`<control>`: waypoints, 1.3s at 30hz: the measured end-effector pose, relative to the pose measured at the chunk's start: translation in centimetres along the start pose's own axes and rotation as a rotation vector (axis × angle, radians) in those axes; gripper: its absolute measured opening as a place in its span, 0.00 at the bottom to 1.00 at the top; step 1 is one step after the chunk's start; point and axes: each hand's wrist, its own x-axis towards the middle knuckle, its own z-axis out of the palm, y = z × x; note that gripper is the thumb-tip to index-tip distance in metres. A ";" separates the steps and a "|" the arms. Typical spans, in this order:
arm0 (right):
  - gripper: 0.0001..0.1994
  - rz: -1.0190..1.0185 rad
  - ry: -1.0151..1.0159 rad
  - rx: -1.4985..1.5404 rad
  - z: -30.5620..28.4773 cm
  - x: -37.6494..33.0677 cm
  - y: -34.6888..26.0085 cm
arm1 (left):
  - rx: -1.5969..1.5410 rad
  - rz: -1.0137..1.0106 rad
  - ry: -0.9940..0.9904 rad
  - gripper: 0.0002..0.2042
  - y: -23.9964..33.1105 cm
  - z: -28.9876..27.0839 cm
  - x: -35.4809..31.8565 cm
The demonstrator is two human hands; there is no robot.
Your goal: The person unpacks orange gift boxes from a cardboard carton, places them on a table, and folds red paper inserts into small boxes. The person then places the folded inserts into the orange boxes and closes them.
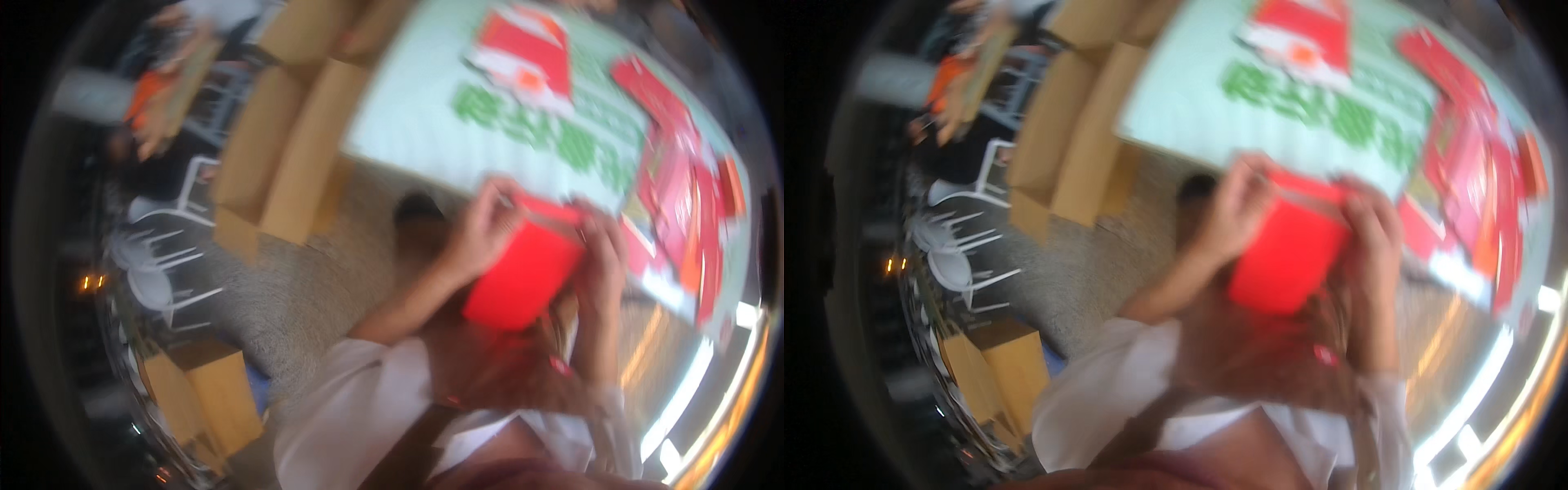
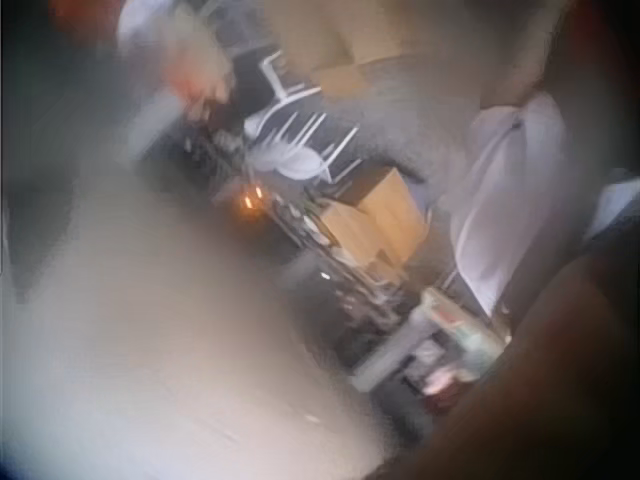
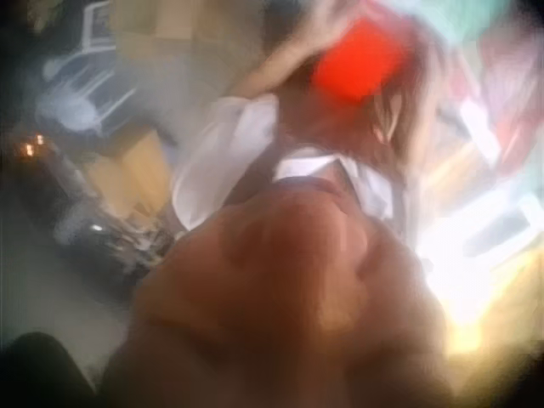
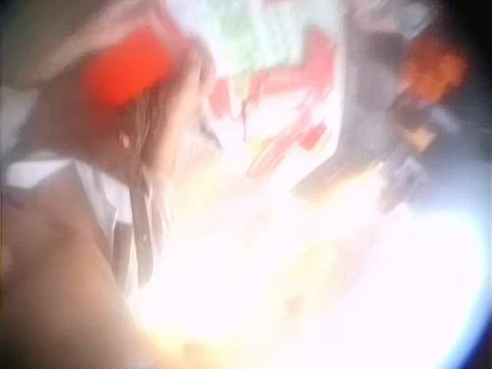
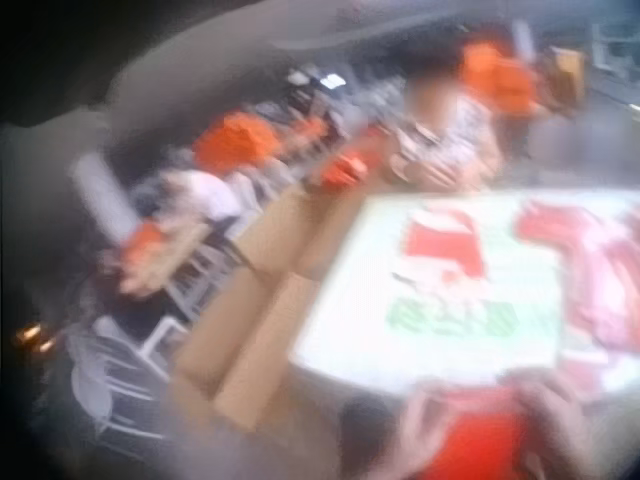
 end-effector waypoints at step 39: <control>0.08 -0.071 -0.047 0.139 1.0 -1.4 -1.2 | -0.404 -0.075 -0.141 0.10 2.3 -1.8 0.4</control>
